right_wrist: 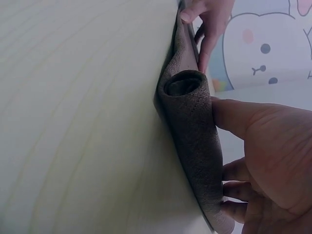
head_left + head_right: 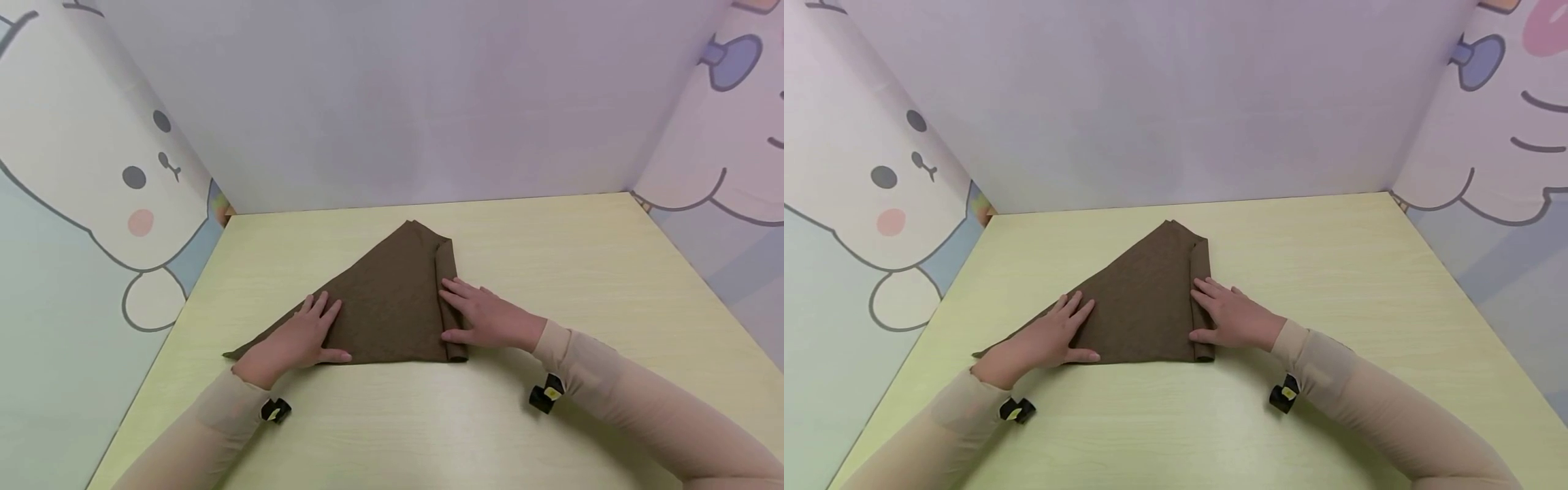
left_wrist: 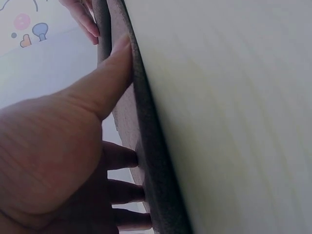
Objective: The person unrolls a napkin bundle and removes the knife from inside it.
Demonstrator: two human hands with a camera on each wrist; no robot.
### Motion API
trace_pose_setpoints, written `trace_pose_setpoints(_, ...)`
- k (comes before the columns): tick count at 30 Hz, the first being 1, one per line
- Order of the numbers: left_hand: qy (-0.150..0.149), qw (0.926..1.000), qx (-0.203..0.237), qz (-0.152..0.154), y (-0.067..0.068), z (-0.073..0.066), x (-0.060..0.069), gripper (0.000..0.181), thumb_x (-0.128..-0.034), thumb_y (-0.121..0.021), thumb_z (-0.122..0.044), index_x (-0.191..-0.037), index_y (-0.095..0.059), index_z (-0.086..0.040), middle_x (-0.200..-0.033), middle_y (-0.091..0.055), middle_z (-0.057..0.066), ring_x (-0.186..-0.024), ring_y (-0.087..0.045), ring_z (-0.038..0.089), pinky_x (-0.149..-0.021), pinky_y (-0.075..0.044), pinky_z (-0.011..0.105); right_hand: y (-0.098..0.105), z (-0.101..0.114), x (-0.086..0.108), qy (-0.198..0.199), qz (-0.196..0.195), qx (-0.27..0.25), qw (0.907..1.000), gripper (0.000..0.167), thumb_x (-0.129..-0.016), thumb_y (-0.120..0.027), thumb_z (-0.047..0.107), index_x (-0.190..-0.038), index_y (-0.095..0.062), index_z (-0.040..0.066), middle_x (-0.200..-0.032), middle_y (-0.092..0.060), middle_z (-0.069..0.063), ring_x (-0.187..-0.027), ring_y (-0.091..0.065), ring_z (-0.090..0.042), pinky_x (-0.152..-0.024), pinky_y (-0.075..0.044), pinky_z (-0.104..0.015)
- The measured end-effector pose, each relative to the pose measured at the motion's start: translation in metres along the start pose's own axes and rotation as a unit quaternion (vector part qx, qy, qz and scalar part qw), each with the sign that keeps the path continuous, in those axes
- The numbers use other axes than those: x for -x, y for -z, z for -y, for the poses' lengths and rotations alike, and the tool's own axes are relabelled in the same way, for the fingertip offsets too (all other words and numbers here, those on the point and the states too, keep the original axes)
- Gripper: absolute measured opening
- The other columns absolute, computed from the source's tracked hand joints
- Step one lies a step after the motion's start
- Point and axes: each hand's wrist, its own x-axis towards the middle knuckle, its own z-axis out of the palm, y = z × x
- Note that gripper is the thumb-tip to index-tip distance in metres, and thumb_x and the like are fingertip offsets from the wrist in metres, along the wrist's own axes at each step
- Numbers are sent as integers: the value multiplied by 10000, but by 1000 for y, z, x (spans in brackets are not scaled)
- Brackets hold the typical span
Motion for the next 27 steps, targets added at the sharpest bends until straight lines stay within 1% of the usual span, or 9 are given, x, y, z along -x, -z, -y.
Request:
trace_pose_setpoints(7,40,10000,74,14,0,4,2,1027,-818,-603,-658,-1512,-240,7,-1537,-140,313,-1386,-128,530,-1058,-284,590,2,2,1,1,13,-81,10000,836,-907,-599,527,-1500,-302,19,-1578,-193,-148,-1443,-180,-324,-1072,-241,-612)
trace_pose_setpoints(17,97,9998,175,22,3,6,7,1016,-819,-627,-629,-1507,-249,15,-1533,-145,318,-1384,-129,532,-1042,-297,603,2,0,3,79,-53,-157,9998,839,-905,-608,518,-1497,-302,10,-1570,-207,-166,-1437,-194,-336,-1062,-246,-626)
trace_pose_setpoints(22,84,9998,158,-11,2,7,8,1016,-819,-624,-634,-1507,-250,13,-1534,-146,316,-1386,-128,529,-1044,-298,599,1,-3,6,112,-112,-169,9997,831,-907,-613,507,-1493,-309,2,-1566,-215,-172,-1435,-196,-343,-1058,-245,-632)
trace_pose_setpoints(27,100,9997,210,17,3,6,7,1020,-817,-631,-631,-1509,-246,11,-1536,-139,314,-1390,-117,525,-1046,-291,602,1,-4,7,153,-164,-154,9996,819,-909,-620,488,-1489,-315,-3,-1562,-225,-178,-1433,-200,-350,-1054,-247,-636)
